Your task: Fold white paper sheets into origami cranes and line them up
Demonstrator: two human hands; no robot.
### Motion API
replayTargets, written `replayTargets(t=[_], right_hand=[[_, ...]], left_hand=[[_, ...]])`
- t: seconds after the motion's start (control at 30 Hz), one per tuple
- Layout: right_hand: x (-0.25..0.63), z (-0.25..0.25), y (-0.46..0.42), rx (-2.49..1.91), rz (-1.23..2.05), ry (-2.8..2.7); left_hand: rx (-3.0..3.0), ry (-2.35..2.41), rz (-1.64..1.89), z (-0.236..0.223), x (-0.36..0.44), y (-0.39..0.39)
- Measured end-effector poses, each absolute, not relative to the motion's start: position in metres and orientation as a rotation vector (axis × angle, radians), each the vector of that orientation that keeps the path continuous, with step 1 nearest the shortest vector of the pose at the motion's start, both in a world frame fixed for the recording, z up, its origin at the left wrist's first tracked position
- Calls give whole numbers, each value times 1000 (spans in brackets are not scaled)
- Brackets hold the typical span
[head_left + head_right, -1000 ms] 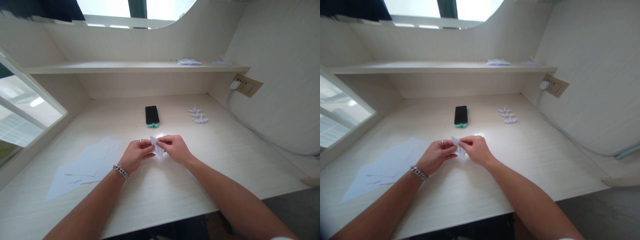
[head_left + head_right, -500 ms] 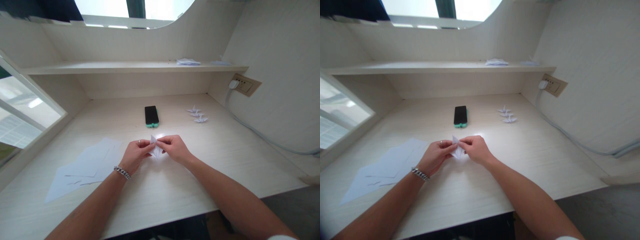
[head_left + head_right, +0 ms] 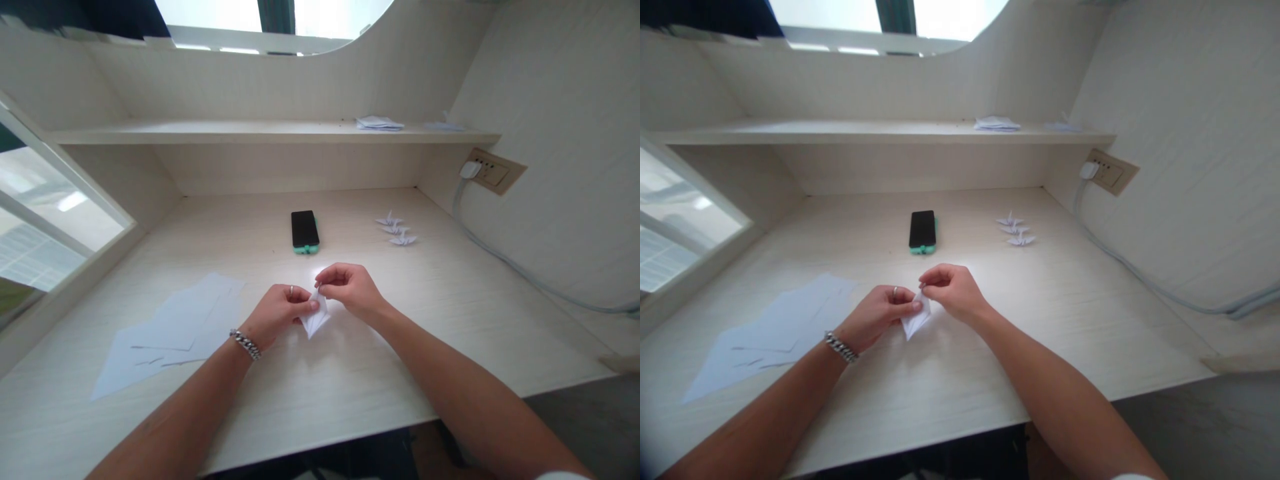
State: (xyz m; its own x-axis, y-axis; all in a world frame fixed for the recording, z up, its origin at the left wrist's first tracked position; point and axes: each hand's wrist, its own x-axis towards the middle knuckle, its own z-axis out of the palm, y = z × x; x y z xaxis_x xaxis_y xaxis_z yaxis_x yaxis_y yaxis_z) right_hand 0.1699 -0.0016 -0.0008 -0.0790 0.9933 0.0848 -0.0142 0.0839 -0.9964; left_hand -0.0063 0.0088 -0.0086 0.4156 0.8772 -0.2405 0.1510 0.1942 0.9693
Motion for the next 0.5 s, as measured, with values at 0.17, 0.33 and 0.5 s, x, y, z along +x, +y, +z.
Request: replayTargets(t=[0.17, 0.33, 0.5], right_hand=[[170, 5, -3, -1097, 1243, -1217], [173, 2, 0, -1079, 1247, -1159], [173, -5, -1, -1072, 1191, -1422]], left_hand=[[1295, 1056, 653, -9, -7, 9], [1312, 1075, 649, -6, -6, 9], [1336, 1097, 666, -5, -4, 8]])
